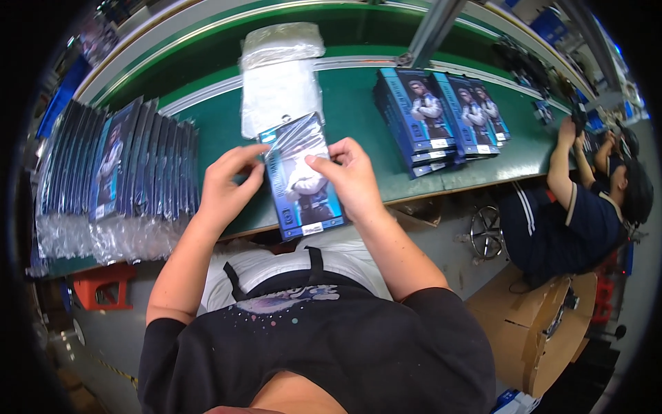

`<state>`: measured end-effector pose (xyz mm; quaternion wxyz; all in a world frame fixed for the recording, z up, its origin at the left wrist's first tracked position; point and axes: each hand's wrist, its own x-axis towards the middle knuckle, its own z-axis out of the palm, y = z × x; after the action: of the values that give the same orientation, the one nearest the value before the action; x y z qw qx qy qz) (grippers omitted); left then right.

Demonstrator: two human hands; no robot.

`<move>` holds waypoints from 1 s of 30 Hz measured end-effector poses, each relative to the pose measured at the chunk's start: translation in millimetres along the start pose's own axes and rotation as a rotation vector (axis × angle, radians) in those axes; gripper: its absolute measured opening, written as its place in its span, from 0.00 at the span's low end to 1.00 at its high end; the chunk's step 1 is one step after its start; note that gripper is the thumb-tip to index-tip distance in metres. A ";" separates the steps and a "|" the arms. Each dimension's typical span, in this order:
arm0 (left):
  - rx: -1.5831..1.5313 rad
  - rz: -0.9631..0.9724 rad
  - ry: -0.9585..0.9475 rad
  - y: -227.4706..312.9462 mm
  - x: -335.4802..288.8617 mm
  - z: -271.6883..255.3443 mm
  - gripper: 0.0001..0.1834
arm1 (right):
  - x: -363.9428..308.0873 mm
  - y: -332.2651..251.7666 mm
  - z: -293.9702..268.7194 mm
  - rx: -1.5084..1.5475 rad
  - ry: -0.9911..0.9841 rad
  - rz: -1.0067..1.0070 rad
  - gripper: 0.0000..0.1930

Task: Packaging product boxes into plastic sleeves and stacking them.

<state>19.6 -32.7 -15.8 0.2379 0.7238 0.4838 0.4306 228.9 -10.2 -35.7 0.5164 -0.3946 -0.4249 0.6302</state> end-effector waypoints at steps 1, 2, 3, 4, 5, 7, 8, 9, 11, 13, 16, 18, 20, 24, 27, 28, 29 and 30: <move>-0.252 -0.181 0.079 -5.0 -5.7 4.0 0.20 | -3.4 -0.8 3.0 0.065 -0.023 -0.016 0.10; -0.561 -0.306 0.173 -5.1 -4.0 9.5 0.25 | -7.4 -1.7 3.9 0.123 -0.034 -0.036 0.09; -0.722 -0.428 0.246 -3.2 -2.7 13.3 0.26 | -11.0 -2.3 4.2 0.108 -0.045 -0.028 0.09; -0.874 -0.554 0.314 1.2 -1.4 14.4 0.28 | -15.1 -5.6 9.2 0.104 -0.072 -0.014 0.09; -1.030 -0.556 0.222 3.8 -1.3 16.8 0.26 | -15.4 -0.5 11.4 0.048 -0.141 -0.015 0.10; -1.115 -0.640 0.248 15.6 -6.1 22.4 0.20 | -9.5 2.2 11.5 -0.335 -0.202 0.032 0.13; -1.132 -0.665 0.231 8.2 -6.1 16.6 0.17 | -7.8 0.1 10.1 -0.483 -0.222 0.059 0.16; -1.189 -0.673 0.256 -0.6 -2.2 10.1 0.17 | -10.4 -8.4 9.7 -0.444 -0.303 0.053 0.21; -1.329 -0.743 0.373 -11.8 7.7 -5.5 0.16 | -14.9 -21.2 8.2 -0.463 -0.499 -0.069 0.44; -1.330 -0.719 0.375 -5.8 11.3 -10.3 0.17 | -20.8 -40.8 7.9 -0.456 -0.543 0.002 0.52; -1.150 -0.611 0.212 38.0 2.2 10.4 0.18 | -16.0 -41.0 13.6 -0.444 -0.435 -0.205 0.51; -1.154 -0.565 0.094 57.0 -7.1 22.3 0.19 | -12.7 -39.7 24.1 -0.406 -0.254 -0.558 0.38; -1.223 -0.504 -0.188 60.9 -16.1 20.0 0.22 | -18.0 -51.3 22.5 -0.450 -0.166 -0.779 0.25; -1.125 -0.521 -0.290 51.7 -24.5 2.6 0.24 | -35.8 -74.5 23.3 -0.401 -0.054 -1.061 0.14; -1.280 -0.615 -0.283 47.5 -22.8 5.0 0.25 | -35.2 -64.7 36.2 -0.412 -0.343 -0.817 0.11; -1.489 -0.687 -0.294 47.9 -25.6 5.7 0.25 | -37.9 -55.3 45.8 -0.398 -0.466 -0.732 0.11; -1.465 -0.824 -0.128 63.2 -25.7 8.3 0.22 | -41.8 -46.7 54.1 -0.479 -0.516 -0.737 0.10; -1.463 -0.831 -0.123 47.8 -29.5 7.5 0.22 | -44.2 -40.3 59.8 -0.560 -0.565 -0.740 0.11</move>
<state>44.9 -78.9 5.1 0.8119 0.1725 0.2959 0.4727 192.5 -57.2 24.5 0.4445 -0.1564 -0.8094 0.3505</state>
